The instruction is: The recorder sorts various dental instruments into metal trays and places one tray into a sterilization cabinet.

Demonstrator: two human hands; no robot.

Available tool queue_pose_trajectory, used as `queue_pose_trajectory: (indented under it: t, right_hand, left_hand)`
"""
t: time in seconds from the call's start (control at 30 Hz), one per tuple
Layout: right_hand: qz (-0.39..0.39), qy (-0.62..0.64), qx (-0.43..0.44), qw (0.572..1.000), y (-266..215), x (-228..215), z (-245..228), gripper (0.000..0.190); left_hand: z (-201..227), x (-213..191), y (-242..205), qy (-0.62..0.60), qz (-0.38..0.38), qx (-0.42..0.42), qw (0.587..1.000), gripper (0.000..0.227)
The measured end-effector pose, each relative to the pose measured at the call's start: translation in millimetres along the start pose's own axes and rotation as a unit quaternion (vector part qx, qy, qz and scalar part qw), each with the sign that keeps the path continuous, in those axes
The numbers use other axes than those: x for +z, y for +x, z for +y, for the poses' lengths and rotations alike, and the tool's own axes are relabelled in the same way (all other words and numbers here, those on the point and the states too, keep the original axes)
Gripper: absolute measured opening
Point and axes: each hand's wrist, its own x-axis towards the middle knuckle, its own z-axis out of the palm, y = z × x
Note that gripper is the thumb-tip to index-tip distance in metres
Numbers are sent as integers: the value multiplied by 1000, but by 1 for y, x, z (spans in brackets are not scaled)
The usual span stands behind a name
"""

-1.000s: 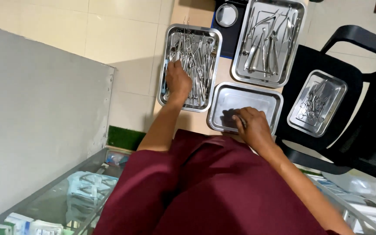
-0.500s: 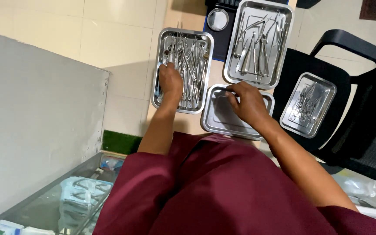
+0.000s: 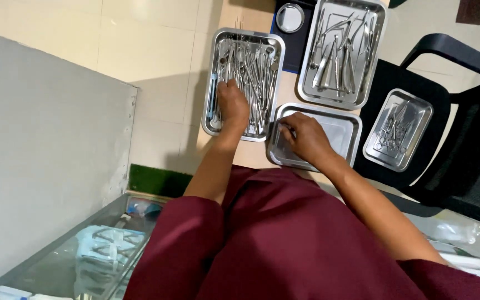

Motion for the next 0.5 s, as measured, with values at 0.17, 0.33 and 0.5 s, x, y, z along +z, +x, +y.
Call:
queue_pose_trajectory:
  t: [0.17, 0.33, 0.5]
  right_hand:
    - [10, -2, 0, 1000, -7, 18, -10, 18]
    - [49, 12, 45, 998, -18, 26, -15, 17]
    - [84, -5, 68, 994, -38, 33, 1, 19]
  left_hand:
    - [-15, 3, 6, -15, -47, -15, 999, 13]
    - [-28, 15, 10, -29, -81, 12, 996, 16]
    - [-36, 24, 14, -10, -101, 32, 994, 15]
